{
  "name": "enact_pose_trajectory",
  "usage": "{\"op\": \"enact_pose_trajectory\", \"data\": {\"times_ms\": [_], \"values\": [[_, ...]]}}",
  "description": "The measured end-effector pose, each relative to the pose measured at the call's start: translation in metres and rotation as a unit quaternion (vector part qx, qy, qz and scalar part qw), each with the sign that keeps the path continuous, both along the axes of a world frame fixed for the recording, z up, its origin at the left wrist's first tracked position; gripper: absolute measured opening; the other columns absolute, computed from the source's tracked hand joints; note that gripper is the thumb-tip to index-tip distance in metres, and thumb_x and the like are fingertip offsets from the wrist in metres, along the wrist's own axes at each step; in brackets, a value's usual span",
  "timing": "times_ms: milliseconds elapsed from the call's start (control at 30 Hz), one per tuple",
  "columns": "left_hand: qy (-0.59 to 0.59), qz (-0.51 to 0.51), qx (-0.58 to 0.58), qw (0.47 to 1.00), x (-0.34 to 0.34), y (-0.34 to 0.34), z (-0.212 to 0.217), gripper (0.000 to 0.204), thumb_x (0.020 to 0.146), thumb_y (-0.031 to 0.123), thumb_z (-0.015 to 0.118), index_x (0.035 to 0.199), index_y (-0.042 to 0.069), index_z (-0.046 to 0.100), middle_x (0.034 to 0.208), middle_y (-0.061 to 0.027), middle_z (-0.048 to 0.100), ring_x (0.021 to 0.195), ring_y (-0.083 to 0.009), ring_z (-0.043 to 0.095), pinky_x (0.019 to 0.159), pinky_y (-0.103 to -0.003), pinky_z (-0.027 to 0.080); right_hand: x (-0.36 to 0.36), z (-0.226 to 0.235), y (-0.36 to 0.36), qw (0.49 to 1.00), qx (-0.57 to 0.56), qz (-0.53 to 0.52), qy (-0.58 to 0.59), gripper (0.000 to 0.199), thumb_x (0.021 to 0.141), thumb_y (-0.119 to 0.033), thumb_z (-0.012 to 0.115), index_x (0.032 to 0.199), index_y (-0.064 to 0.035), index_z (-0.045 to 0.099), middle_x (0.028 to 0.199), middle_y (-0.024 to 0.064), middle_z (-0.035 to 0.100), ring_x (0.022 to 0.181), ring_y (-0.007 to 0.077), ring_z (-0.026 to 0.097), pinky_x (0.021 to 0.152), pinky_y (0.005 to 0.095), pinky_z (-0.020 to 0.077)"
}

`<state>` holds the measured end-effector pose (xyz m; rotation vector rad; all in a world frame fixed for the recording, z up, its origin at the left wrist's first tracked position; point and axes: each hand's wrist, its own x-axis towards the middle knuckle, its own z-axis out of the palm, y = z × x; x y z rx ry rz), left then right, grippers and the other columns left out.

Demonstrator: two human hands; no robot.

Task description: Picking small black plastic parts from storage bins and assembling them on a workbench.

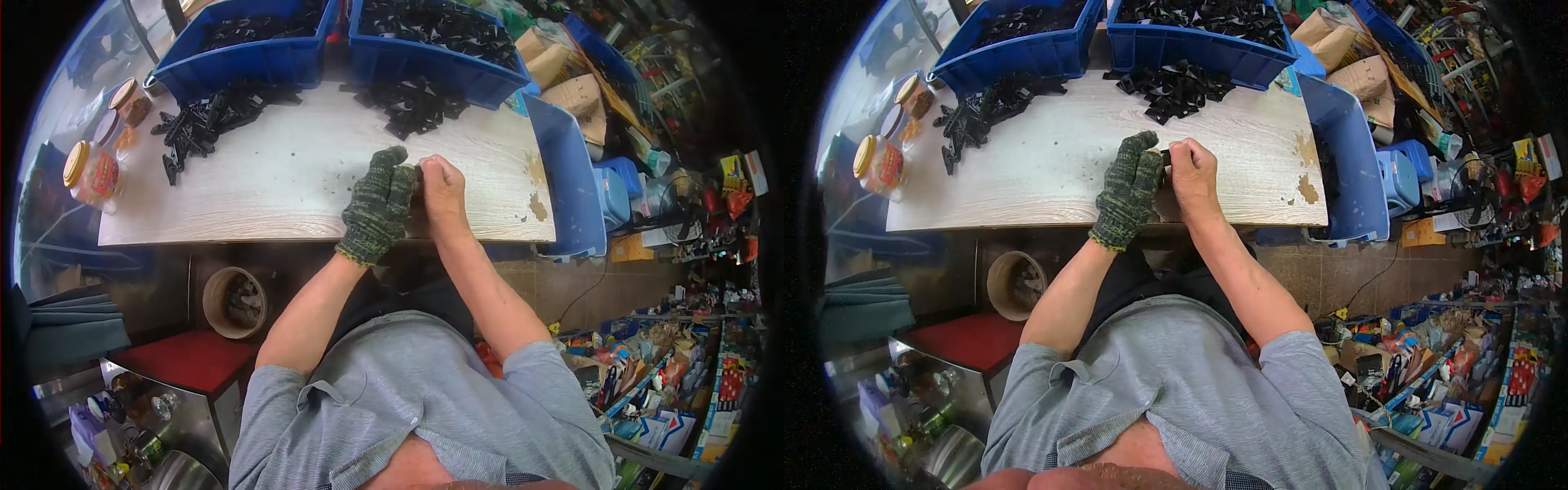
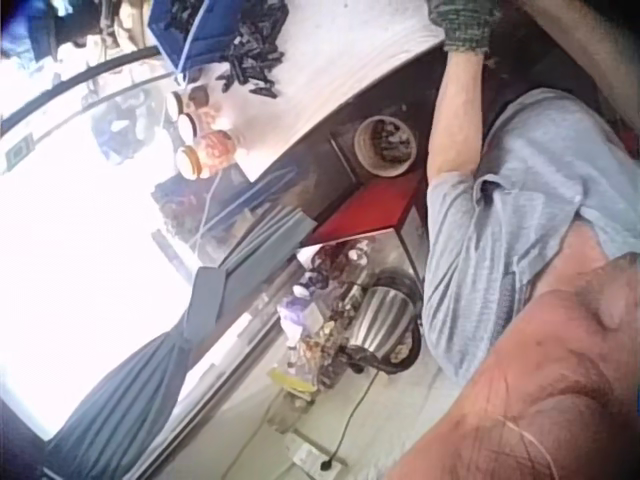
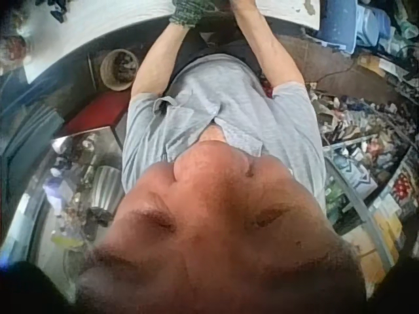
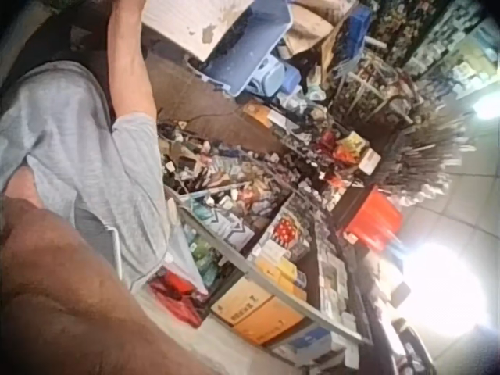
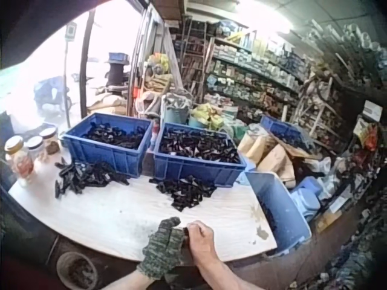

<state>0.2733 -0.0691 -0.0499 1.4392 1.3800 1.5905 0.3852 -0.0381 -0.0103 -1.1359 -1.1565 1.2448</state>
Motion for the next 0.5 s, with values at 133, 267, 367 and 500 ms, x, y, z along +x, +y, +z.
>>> {"op": "enact_pose_trajectory", "data": {"times_ms": [133, 267, 367, 500], "values": [[0.085, -0.028, 0.044, 0.995, -0.03, 0.005, -0.004, 0.025, 0.101, 0.013, 0.053, 0.123, 0.003, 0.06, 0.099, -0.0075, 0.064, 0.086, -0.014, 0.058, 0.079, -0.031, 0.05, 0.027, 0.004, 0.024, 0.989, -0.1, -0.087, 0.07, 0.026, 0.097, -0.025, 0.051, 0.084, -0.0034, 0.057, 0.06, 0.0018, 0.046, 0.047, 0.014, 0.045, 0.048, 0.0369, 0.0512], [-0.069, -0.004, -0.041, 0.997, -0.051, 0.002, 0.01, 0.023, 0.096, 0.013, 0.061, 0.116, 0.001, 0.064, 0.106, -0.0159, 0.069, 0.092, -0.028, 0.068, 0.084, -0.037, 0.053, 0.09, 0.019, 0.063, 0.969, -0.048, -0.22, 0.107, 0.035, 0.096, -0.033, 0.051, 0.099, 0.0014, 0.056, 0.056, 0.0023, 0.039, 0.043, 0.0167, 0.044, 0.054, 0.0484, 0.0606], [-0.016, 0.017, 0.023, 0.999, -0.048, -0.005, 0.011, 0.023, 0.096, 0.009, 0.062, 0.117, 0.002, 0.066, 0.103, -0.0106, 0.069, 0.091, -0.0164, 0.063, 0.084, -0.031, 0.051, 0.106, 0.021, 0.069, 0.953, -0.031, -0.298, 0.036, 0.034, 0.095, -0.031, 0.057, 0.105, 0.0018, 0.056, 0.056, 0.0015, 0.038, 0.043, 0.0159, 0.045, 0.052, 0.0449, 0.0599], [0.045, 0.032, 0.043, 0.998, -0.047, -0.005, 0.016, 0.021, 0.093, 0.007, 0.065, 0.113, 0.001, 0.067, 0.108, -0.0136, 0.07, 0.096, -0.0209, 0.066, 0.087, -0.033, 0.051, 0.064, 0.007, 0.065, 0.986, -0.087, -0.138, -0.008, 0.033, 0.091, -0.028, 0.067, 0.105, 0.0015, 0.059, 0.059, 0.0019, 0.045, 0.043, 0.0144, 0.046, 0.05, 0.0396, 0.0583]]}}
